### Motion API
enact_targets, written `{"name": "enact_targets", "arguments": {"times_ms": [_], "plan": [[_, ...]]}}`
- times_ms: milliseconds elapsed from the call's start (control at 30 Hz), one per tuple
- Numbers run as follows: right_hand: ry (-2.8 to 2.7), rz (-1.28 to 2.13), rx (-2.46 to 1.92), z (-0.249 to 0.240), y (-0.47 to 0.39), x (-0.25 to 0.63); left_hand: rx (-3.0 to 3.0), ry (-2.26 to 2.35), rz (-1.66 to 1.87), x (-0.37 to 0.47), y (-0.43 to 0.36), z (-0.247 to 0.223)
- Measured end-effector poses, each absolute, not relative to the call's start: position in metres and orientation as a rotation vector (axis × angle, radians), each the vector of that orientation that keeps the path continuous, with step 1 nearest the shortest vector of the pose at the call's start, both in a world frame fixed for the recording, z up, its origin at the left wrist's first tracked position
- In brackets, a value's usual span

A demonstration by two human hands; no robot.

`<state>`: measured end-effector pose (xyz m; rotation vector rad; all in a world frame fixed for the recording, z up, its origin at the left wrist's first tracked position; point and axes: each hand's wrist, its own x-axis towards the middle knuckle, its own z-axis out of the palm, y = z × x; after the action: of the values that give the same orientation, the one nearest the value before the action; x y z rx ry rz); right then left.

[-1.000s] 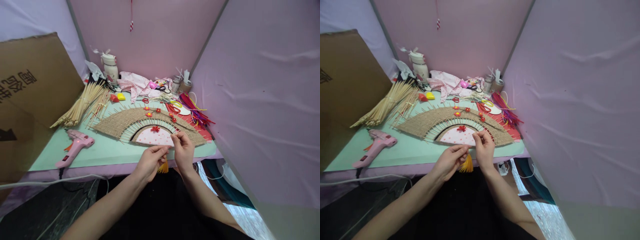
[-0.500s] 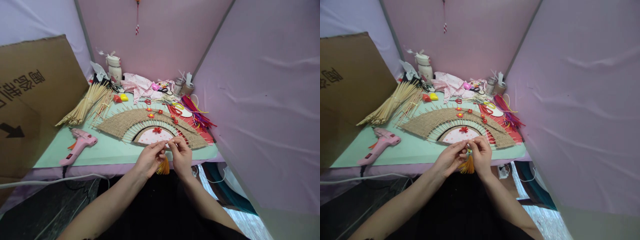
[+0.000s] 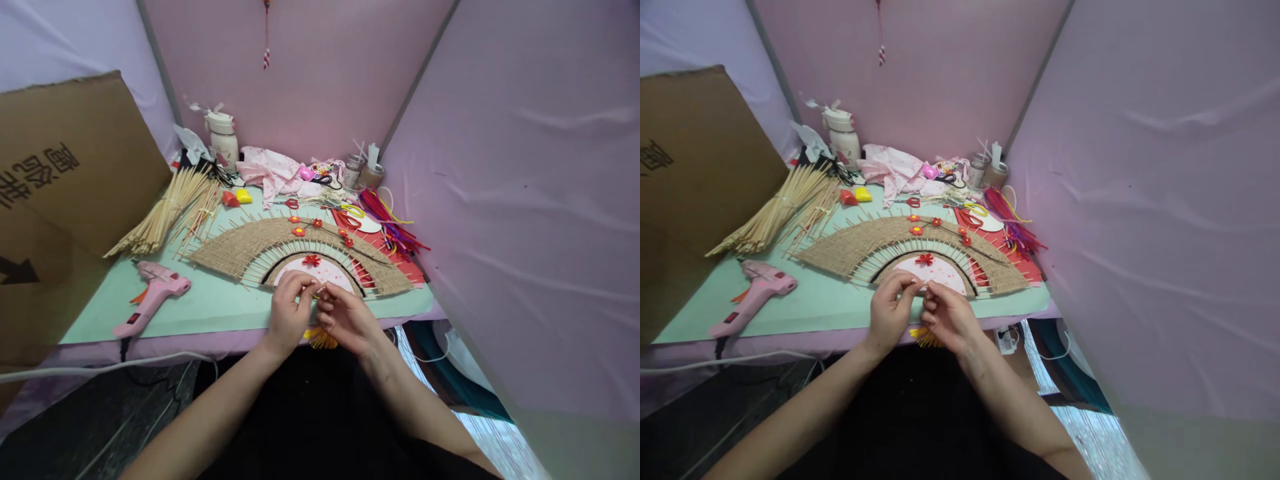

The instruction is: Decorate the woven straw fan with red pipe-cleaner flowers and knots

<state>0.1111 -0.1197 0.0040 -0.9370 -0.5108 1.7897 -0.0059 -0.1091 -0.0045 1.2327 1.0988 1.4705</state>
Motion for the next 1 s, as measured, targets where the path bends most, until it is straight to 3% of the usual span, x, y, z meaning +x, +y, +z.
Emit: {"name": "enact_targets", "arguments": {"times_ms": [133,333,433,633,767,867,933,1000], "plan": [[-0.845,1.568,-1.052,-0.001,-0.122,0.119,0.973,1.004,1.413,-0.010,-0.103,0.000],[-1.920,0.225,-1.068,0.006,-0.114,0.169,0.378,0.678,0.849,-0.020,-0.100,0.012],[-2.275,-0.048,-0.937,0.022,-0.104,0.189,0.299,0.627,0.733,-0.019,-0.103,0.014],[-2.536,0.190,-0.731,0.056,-0.097,0.188,0.310,0.653,0.683,-0.016,-0.108,0.016],[-2.506,0.018,-0.593,0.057,-0.102,0.180,0.437,0.681,0.730,-0.012,-0.114,0.021],[-2.227,0.015,-0.757,0.047,-0.109,0.168,0.667,0.777,0.926,-0.006,-0.119,0.022],[-1.906,0.391,-1.007,0.041,-0.115,0.158,0.964,0.893,1.166,-0.005,-0.119,0.019],[-1.510,1.087,-1.148,0.038,-0.120,0.148,1.430,0.952,1.456,-0.009,-0.115,0.012]]}}
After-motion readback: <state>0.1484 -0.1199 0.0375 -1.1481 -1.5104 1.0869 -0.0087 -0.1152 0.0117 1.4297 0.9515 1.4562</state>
